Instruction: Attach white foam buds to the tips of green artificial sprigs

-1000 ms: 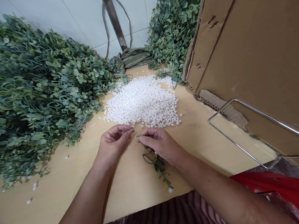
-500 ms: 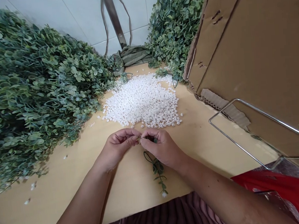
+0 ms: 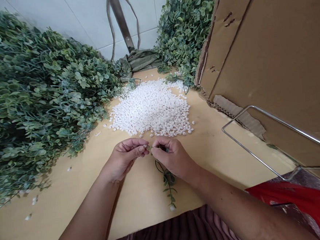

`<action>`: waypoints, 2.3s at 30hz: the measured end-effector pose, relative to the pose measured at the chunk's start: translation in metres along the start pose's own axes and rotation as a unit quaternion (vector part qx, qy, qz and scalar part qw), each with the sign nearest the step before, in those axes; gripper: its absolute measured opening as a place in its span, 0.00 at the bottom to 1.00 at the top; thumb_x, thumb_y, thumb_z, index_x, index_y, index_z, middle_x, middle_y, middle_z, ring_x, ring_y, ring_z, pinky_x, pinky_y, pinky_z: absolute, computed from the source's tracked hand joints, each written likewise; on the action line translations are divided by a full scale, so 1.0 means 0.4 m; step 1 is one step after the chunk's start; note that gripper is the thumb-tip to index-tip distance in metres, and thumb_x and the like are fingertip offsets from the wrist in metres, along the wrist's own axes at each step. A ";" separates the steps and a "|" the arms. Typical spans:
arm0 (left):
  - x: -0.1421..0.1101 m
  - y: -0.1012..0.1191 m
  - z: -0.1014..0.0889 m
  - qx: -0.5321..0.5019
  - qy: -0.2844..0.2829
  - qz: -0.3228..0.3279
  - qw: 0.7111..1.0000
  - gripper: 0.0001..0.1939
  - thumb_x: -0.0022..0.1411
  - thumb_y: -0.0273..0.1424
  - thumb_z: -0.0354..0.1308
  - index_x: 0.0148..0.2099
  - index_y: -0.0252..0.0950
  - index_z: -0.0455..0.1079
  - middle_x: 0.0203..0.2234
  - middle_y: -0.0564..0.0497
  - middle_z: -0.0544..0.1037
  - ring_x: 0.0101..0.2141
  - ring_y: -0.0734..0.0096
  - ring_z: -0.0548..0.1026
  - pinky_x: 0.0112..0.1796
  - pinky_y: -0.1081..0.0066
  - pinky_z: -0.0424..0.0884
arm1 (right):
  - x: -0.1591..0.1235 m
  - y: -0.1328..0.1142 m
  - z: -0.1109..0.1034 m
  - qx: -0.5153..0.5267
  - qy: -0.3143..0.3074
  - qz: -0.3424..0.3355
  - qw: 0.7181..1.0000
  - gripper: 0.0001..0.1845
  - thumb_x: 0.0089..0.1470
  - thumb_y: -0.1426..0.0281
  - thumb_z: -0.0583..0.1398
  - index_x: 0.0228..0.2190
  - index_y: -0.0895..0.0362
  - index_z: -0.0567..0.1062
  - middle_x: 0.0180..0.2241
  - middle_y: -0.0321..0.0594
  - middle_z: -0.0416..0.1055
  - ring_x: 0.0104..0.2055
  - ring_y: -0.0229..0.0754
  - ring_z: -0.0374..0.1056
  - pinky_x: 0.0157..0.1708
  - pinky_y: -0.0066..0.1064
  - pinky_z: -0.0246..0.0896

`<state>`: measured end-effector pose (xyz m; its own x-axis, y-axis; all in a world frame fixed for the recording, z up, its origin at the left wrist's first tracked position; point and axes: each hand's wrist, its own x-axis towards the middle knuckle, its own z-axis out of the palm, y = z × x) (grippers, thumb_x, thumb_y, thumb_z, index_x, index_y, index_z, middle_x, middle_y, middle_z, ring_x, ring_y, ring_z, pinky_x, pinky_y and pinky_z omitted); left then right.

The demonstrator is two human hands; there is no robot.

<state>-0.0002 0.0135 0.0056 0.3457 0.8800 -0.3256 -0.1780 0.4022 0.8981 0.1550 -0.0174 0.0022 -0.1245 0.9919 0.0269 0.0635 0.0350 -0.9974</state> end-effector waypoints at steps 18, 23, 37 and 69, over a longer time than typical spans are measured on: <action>0.005 -0.006 0.006 -0.019 -0.013 -0.004 1.000 0.12 0.36 0.32 0.71 0.26 0.35 0.76 0.19 0.54 0.77 0.22 0.79 0.72 0.28 0.77 0.66 | 0.002 0.001 0.000 -0.009 -0.001 0.003 1.000 0.09 0.44 0.70 0.54 0.16 0.56 0.64 0.16 0.31 0.58 0.21 0.34 0.54 0.22 0.26 0.51; 0.007 -0.008 0.003 -0.019 -0.008 -0.011 1.000 0.12 0.34 0.32 0.72 0.25 0.34 0.76 0.18 0.54 0.77 0.21 0.79 0.72 0.27 0.77 0.67 | 0.002 0.007 0.002 -0.010 0.000 0.001 1.000 0.08 0.44 0.70 0.54 0.16 0.57 0.64 0.16 0.31 0.59 0.21 0.33 0.54 0.22 0.26 0.51; 0.014 -0.016 -0.002 -0.029 -0.006 -0.015 0.999 0.13 0.32 0.31 0.72 0.24 0.33 0.76 0.17 0.53 0.77 0.20 0.79 0.72 0.27 0.76 0.69 | -0.001 0.017 0.002 0.005 -0.019 -0.007 1.000 0.07 0.46 0.70 0.55 0.19 0.57 0.68 0.17 0.31 0.63 0.21 0.33 0.58 0.22 0.25 0.55; 0.013 -0.014 0.008 0.046 0.031 0.081 0.995 0.11 0.41 0.34 0.68 0.29 0.34 0.75 0.18 0.54 0.75 0.22 0.77 0.71 0.28 0.74 0.67 | 0.007 -0.002 -0.021 0.190 0.036 0.047 0.980 0.15 0.42 0.58 0.65 0.23 0.57 0.73 0.22 0.33 0.70 0.28 0.36 0.67 0.35 0.30 0.64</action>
<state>0.0056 0.0150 -0.0001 0.2609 0.9465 -0.1900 -0.1410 0.2321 0.9624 0.1628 -0.0136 0.0036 -0.0642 0.9951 -0.0753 -0.3040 -0.0913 -0.9483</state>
